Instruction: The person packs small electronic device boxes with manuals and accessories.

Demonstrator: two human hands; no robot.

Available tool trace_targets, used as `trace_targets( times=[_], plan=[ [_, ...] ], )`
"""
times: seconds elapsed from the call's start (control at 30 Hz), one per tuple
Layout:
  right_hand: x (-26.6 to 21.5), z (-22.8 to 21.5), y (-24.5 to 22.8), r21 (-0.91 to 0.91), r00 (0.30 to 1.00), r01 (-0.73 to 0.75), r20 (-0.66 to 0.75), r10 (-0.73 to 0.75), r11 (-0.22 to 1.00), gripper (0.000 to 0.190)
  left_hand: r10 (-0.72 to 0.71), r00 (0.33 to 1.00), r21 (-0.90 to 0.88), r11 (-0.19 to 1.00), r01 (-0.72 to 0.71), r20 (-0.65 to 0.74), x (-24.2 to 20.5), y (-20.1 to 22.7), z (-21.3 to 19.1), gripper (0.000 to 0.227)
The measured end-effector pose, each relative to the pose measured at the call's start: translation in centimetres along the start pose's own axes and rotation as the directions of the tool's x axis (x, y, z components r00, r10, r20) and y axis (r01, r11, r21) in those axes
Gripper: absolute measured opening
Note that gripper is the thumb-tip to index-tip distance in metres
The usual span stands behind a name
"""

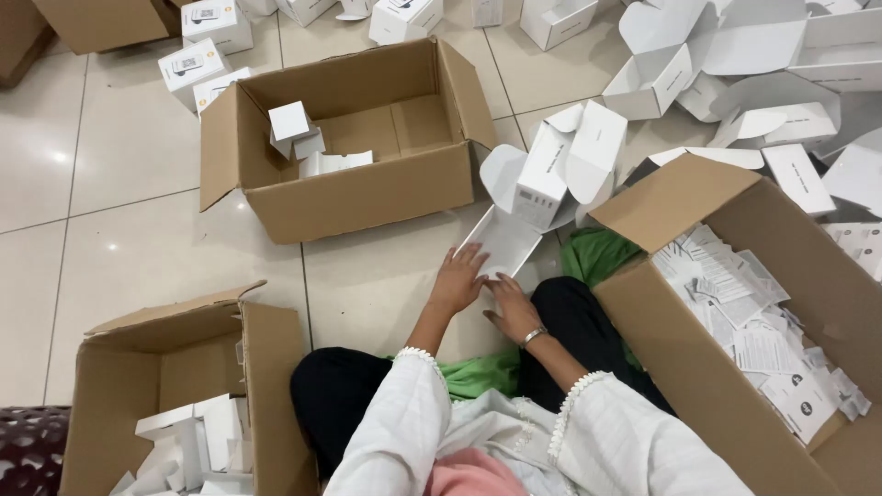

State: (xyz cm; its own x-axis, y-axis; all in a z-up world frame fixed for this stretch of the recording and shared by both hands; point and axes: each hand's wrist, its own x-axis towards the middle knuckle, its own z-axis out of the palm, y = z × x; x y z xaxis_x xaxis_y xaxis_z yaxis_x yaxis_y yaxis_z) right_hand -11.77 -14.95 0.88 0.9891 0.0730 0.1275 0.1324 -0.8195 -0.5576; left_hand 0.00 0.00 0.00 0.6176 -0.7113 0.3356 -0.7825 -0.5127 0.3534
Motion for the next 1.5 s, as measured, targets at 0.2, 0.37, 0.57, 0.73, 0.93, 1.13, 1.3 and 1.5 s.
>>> trace_targets(
  times=[0.2,0.37,0.57,0.73,0.93,1.13,1.3,1.5],
  plan=[
    [-1.8,1.4,-1.6,0.169,0.985,0.091,0.127,-0.113,0.981,0.030,-0.203,0.937,0.004,0.978,0.210,0.283,-8.4,-1.4,-1.0,0.042],
    [-2.1,0.5,-5.8,0.120,0.956,0.183,0.210,-0.205,0.976,0.031,-0.216,0.940,0.135,0.973,0.185,0.265,-14.1,-0.4,-3.4,0.054],
    [-0.9,-1.1,-10.2,0.067,0.988,0.085,0.126,-0.093,0.994,0.035,-0.254,0.938,0.273,0.944,0.186,0.236,-17.2,-0.6,-2.3,0.064],
    [3.4,-1.2,-9.4,0.144,0.994,0.085,-0.076,-0.075,0.986,0.047,-0.287,0.926,0.321,0.925,0.202,0.244,-16.8,0.3,-3.1,0.064],
    [7.7,2.3,-0.3,-0.014,0.970,0.041,-0.240,-0.044,0.999,0.077,-0.311,0.933,0.341,0.910,0.236,0.182,-18.3,0.2,-2.3,0.069],
    [7.2,2.0,0.3,-0.129,0.979,-0.166,-0.139,0.148,0.978,0.077,-0.368,0.896,0.372,0.890,0.263,0.248,-19.3,1.7,-3.7,0.069],
    [6.5,3.5,-0.8,-0.038,0.849,-0.527,-0.059,0.525,0.849,0.075,-0.317,0.915,0.323,0.918,0.230,0.250,-22.7,1.3,-6.5,0.062],
    [5.5,9.7,1.7,0.810,0.613,-0.542,0.200,0.764,0.223,0.051,-0.363,0.855,0.392,0.896,0.210,0.371,-21.9,1.5,-8.9,0.064]
  ],
)
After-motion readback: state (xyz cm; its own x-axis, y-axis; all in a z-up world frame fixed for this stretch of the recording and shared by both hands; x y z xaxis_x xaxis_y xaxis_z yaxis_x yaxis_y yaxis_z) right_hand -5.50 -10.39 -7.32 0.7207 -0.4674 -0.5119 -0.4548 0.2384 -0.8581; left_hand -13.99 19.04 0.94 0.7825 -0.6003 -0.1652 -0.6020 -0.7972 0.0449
